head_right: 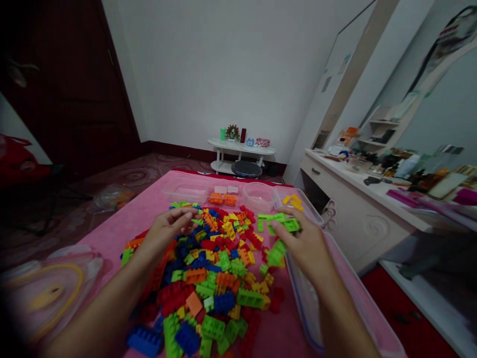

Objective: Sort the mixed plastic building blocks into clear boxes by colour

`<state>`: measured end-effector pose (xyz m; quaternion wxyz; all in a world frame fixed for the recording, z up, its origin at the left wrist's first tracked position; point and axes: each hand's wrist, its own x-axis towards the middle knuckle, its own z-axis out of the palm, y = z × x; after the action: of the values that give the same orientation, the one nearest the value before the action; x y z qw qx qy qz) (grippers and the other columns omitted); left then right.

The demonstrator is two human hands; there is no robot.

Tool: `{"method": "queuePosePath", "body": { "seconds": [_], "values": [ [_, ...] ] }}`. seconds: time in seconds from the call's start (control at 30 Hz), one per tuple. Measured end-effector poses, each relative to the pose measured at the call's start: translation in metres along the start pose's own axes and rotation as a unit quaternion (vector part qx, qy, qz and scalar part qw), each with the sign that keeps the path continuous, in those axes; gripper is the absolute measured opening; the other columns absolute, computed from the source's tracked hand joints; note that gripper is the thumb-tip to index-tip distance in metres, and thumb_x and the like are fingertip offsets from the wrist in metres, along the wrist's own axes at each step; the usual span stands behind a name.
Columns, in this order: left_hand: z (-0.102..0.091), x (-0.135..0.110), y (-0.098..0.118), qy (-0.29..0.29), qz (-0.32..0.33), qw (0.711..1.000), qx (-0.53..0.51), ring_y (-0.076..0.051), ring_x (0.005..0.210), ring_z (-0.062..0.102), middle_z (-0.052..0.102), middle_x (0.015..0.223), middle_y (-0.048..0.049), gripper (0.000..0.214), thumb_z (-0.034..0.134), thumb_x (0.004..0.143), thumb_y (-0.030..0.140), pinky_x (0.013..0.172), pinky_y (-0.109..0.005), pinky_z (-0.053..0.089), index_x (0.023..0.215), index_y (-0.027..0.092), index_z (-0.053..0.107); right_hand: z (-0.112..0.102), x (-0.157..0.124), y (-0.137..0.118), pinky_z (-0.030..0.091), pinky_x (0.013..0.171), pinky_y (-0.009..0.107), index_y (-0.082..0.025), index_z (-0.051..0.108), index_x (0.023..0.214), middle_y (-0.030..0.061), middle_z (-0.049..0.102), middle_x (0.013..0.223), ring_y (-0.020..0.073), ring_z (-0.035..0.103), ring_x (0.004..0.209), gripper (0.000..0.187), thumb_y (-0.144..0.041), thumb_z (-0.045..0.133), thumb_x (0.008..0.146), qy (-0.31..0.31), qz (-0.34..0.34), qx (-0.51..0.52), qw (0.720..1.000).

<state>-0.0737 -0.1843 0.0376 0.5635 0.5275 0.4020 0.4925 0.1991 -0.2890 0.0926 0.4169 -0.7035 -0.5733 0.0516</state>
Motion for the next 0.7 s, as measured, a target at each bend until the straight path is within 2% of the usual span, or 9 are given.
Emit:
{"method": "queuePosePath", "body": {
  "seconds": [0.07, 0.17, 0.2, 0.3, 0.37, 0.43, 0.57, 0.63, 0.7],
  "values": [
    [-0.009, 0.003, 0.003, 0.015, 0.001, 1.0, -0.008, -0.015, 0.07, 0.063, 0.071, 0.092, -0.0095, 0.047, 0.07, 0.067, 0.047, 0.061, -0.023, 0.05, 0.099, 0.012, 0.067, -0.031, 0.0, 0.035, 0.047, 0.064, 0.035, -0.021, 0.065, 0.103, 0.0084, 0.069, 0.091, 0.0243, 0.063, 0.072, 0.045, -0.052, 0.062, 0.071, 0.018, 0.05, -0.09, 0.995],
    [-0.015, 0.005, 0.004, 0.013, 0.006, 1.0, -0.012, -0.014, 0.069, 0.063, 0.071, 0.092, -0.0086, 0.045, 0.069, 0.068, 0.045, 0.061, -0.024, 0.05, 0.099, 0.013, 0.067, -0.063, -0.003, 0.087, 0.047, 0.07, 0.041, -0.026, 0.065, 0.1, 0.0113, 0.07, 0.09, 0.029, 0.065, 0.077, 0.042, -0.057, 0.06, 0.072, -0.014, 0.111, -0.199, 0.974],
    [-0.015, 0.005, 0.004, 0.009, 0.01, 1.0, -0.009, -0.014, 0.069, 0.063, 0.071, 0.091, -0.0083, 0.045, 0.069, 0.068, 0.045, 0.061, -0.024, 0.05, 0.099, 0.013, 0.068, -0.069, -0.004, 0.1, 0.047, 0.071, 0.041, -0.028, 0.064, 0.101, 0.012, 0.07, 0.088, 0.0295, 0.065, 0.078, 0.043, -0.059, 0.059, 0.072, -0.042, 0.128, -0.221, 0.966],
    [-0.012, 0.006, 0.001, -0.002, 0.025, 1.0, 0.008, -0.014, 0.068, 0.062, 0.071, 0.088, -0.0074, 0.042, 0.068, 0.069, 0.045, 0.06, -0.023, 0.049, 0.097, 0.013, 0.068, -0.077, -0.008, 0.114, 0.048, 0.067, 0.045, -0.025, 0.067, 0.101, 0.0123, 0.07, 0.079, 0.0321, 0.066, 0.071, 0.051, -0.063, 0.062, 0.067, -0.12, 0.146, -0.271, 0.944],
    [-0.011, 0.007, -0.001, -0.006, 0.036, 0.999, 0.023, -0.014, 0.068, 0.062, 0.07, 0.087, -0.0067, 0.039, 0.066, 0.071, 0.044, 0.059, -0.023, 0.049, 0.096, 0.013, 0.068, -0.072, -0.008, 0.1, 0.048, 0.062, 0.045, -0.023, 0.069, 0.101, 0.0113, 0.07, 0.079, 0.0319, 0.066, 0.068, 0.054, -0.065, 0.06, 0.067, -0.124, 0.126, -0.289, 0.941],
    [-0.01, 0.008, -0.002, -0.008, 0.043, 0.999, 0.031, -0.014, 0.068, 0.062, 0.07, 0.085, -0.0061, 0.037, 0.065, 0.072, 0.043, 0.06, -0.023, 0.049, 0.095, 0.014, 0.068, -0.059, -0.004, 0.07, 0.048, 0.061, 0.04, -0.023, 0.069, 0.104, 0.01, 0.07, 0.082, 0.0287, 0.065, 0.07, 0.054, -0.064, 0.056, 0.072, -0.098, 0.078, -0.279, 0.952],
    [-0.014, 0.009, -0.002, -0.006, 0.044, 0.999, 0.028, -0.014, 0.068, 0.062, 0.07, 0.085, -0.0063, 0.038, 0.066, 0.072, 0.043, 0.061, -0.024, 0.05, 0.095, 0.013, 0.068, -0.014, 0.01, 0.004, 0.045, 0.06, 0.03, -0.022, 0.069, 0.106, 0.0059, 0.069, 0.08, 0.0196, 0.062, 0.066, 0.045, -0.054, 0.056, 0.077, -0.129, -0.029, -0.191, 0.973],
    [-0.017, 0.01, -0.002, -0.001, 0.038, 0.999, 0.032, -0.014, 0.067, 0.061, 0.07, 0.085, -0.0063, 0.039, 0.066, 0.071, 0.044, 0.06, -0.024, 0.049, 0.096, 0.013, 0.068, 0.012, 0.017, -0.016, 0.043, 0.061, 0.029, -0.022, 0.068, 0.107, 0.0047, 0.068, 0.08, 0.0183, 0.061, 0.067, 0.041, -0.048, 0.056, 0.078, -0.153, -0.06, -0.163, 0.973],
    [-0.02, 0.012, -0.003, -0.004, 0.031, 0.999, 0.043, -0.014, 0.066, 0.061, 0.069, 0.085, -0.0058, 0.038, 0.065, 0.072, 0.043, 0.058, -0.023, 0.048, 0.096, 0.013, 0.068, 0.035, 0.023, -0.024, 0.042, 0.063, 0.027, -0.021, 0.068, 0.107, 0.0045, 0.069, 0.082, 0.0179, 0.061, 0.071, 0.036, -0.041, 0.057, 0.079, -0.171, -0.077, -0.141, 0.972]
  ]
}}
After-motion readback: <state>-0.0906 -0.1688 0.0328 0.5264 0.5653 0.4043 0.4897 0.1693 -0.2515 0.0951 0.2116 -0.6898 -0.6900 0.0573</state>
